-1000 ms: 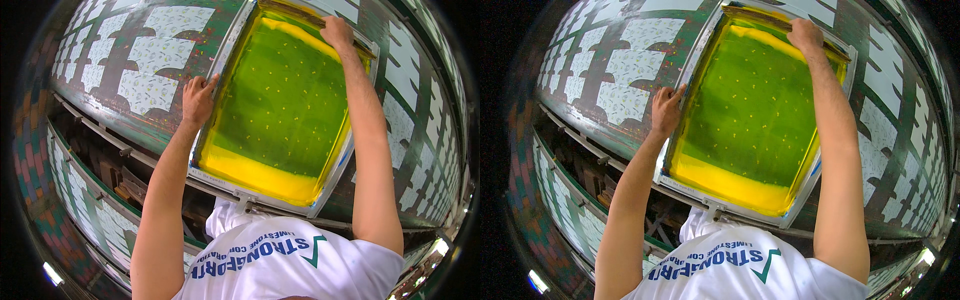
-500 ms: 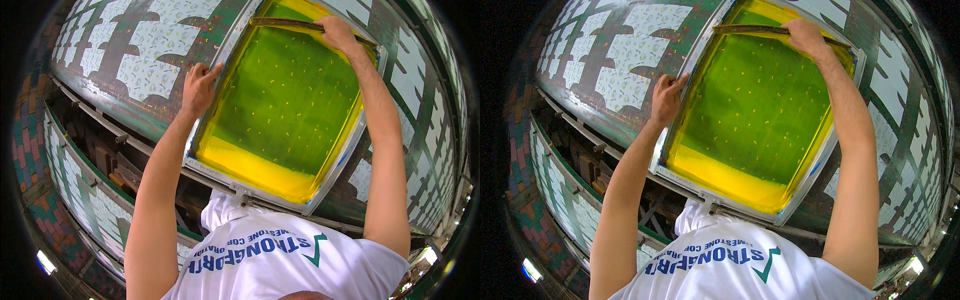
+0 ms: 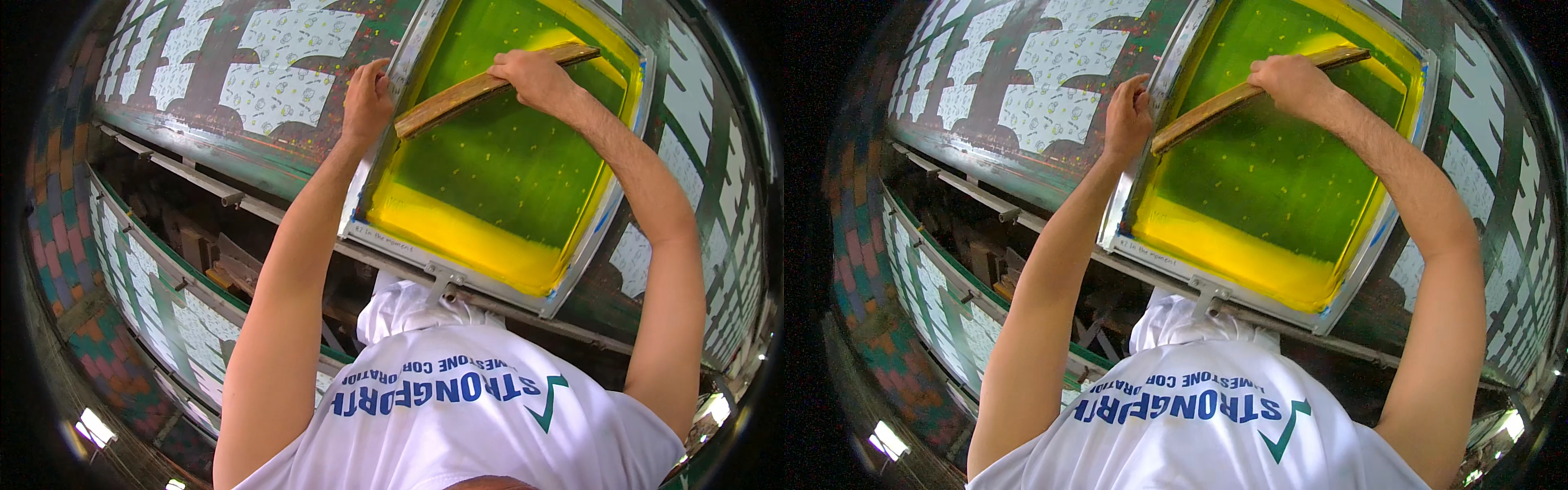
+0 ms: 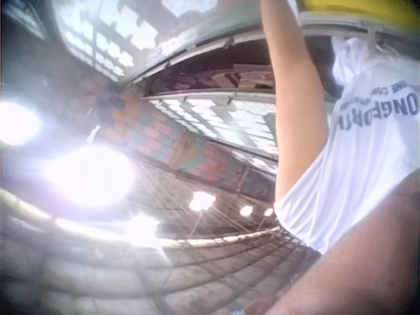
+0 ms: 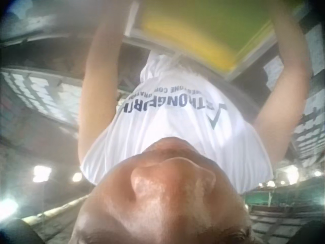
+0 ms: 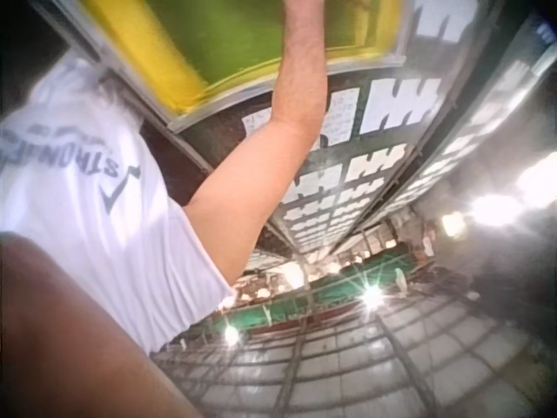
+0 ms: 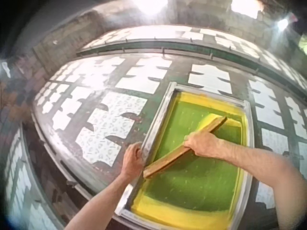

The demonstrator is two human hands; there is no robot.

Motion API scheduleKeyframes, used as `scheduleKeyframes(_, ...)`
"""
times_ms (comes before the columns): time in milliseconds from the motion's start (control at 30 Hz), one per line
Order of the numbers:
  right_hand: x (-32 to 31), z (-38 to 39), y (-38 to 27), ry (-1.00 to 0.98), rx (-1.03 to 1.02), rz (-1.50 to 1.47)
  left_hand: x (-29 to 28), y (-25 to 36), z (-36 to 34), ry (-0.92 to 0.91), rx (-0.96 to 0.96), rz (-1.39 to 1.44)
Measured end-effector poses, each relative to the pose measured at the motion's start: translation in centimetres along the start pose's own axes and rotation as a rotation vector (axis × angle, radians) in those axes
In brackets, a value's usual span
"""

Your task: The person repeatedly pulls a squeegee across a screen printing frame filled with green ink to transfer ink through the mesh onto a surface below. The person repositions the frame and repeats the squeegee strokes multiple times.

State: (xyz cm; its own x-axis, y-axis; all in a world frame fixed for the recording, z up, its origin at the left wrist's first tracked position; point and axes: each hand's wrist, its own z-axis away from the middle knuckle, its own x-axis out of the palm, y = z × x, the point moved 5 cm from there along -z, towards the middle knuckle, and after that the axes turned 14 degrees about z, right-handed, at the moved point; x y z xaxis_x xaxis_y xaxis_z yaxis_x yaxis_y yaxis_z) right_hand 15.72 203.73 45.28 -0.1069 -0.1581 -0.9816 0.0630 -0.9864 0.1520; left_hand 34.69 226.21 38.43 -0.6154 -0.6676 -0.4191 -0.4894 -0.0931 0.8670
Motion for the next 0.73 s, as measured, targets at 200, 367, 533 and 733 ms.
scheduleKeyframes(200,-0.8,1.0,-6.6,-0.117,-0.015,-0.012,0.1,-0.2,0.0,-0.027,0.053,0.013)
scheduleKeyframes(367,-2.5,3.9,-10.9,-0.072,0.100,-0.073,0.5,0.1,-0.1,-0.074,0.137,-0.108)
scheduleKeyframes(533,-3.0,7.6,-16.5,-0.108,0.328,-0.139,0.5,0.6,0.4,-0.112,0.223,-0.218)
scheduleKeyframes(733,-3.5,12.4,-24.5,-0.203,0.656,-0.146,0.8,-0.1,0.2,-0.162,0.215,-0.243)
